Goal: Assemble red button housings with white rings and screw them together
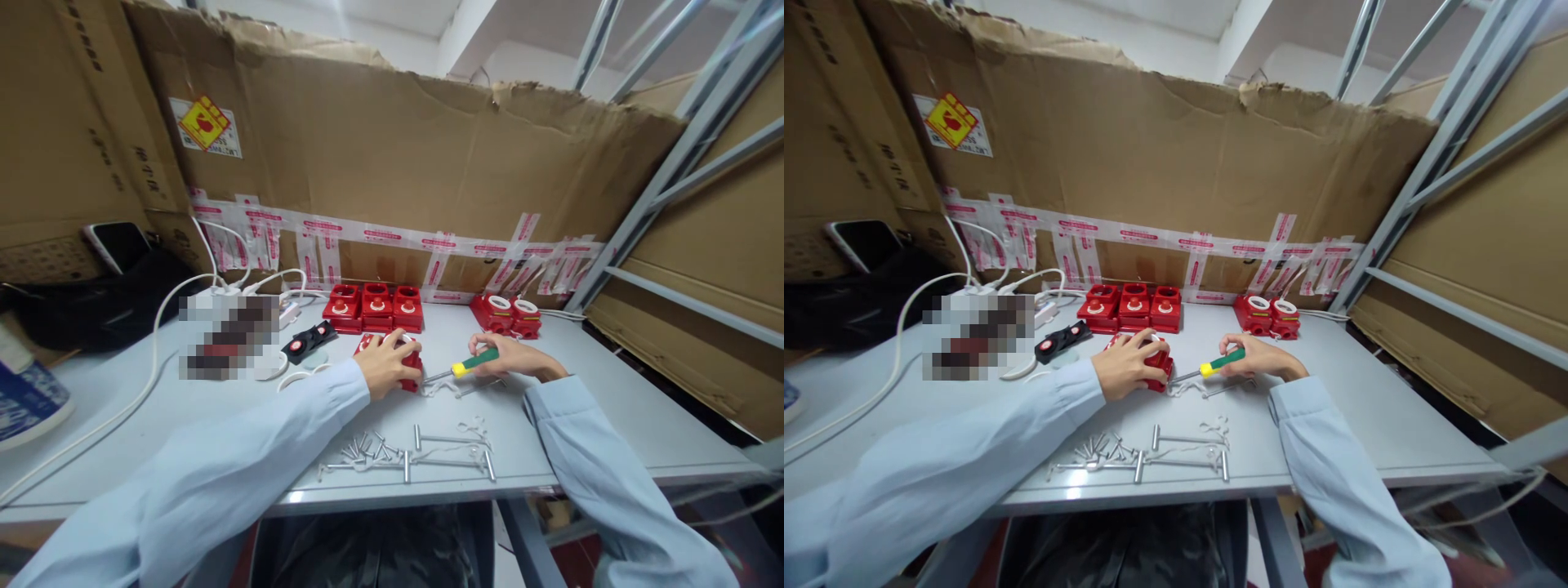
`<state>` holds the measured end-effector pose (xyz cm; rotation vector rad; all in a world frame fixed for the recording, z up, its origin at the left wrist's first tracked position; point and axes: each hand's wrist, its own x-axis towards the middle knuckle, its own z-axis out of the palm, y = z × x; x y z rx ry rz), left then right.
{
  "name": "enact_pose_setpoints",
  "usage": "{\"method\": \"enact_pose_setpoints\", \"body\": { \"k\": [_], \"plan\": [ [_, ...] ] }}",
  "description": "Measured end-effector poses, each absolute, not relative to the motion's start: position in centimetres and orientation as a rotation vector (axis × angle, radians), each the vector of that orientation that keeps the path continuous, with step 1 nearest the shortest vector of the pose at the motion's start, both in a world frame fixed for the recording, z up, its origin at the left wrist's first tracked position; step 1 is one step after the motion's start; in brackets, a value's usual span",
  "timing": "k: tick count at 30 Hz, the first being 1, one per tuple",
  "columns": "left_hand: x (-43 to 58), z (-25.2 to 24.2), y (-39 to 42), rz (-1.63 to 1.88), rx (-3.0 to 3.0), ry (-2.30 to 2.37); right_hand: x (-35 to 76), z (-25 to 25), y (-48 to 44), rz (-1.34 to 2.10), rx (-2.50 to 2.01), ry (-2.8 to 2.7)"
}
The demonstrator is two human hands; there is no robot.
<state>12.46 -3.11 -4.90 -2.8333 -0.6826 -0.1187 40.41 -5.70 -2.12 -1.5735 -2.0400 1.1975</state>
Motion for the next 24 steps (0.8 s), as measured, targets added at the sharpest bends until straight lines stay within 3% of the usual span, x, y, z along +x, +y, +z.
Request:
{"method": "enact_pose_setpoints", "body": {
  "k": [17,24],
  "plan": [
    [12.6,-5.1,-3.3,-0.129,-2.816,-0.697,39.8,-2.6,-7.4,1.195,-1.605,-1.963],
    [12.8,-5.2,-3.3,-0.102,-2.815,-0.704,39.2,-3.5,-9.8,0.923,-1.592,-1.994]
  ]
}}
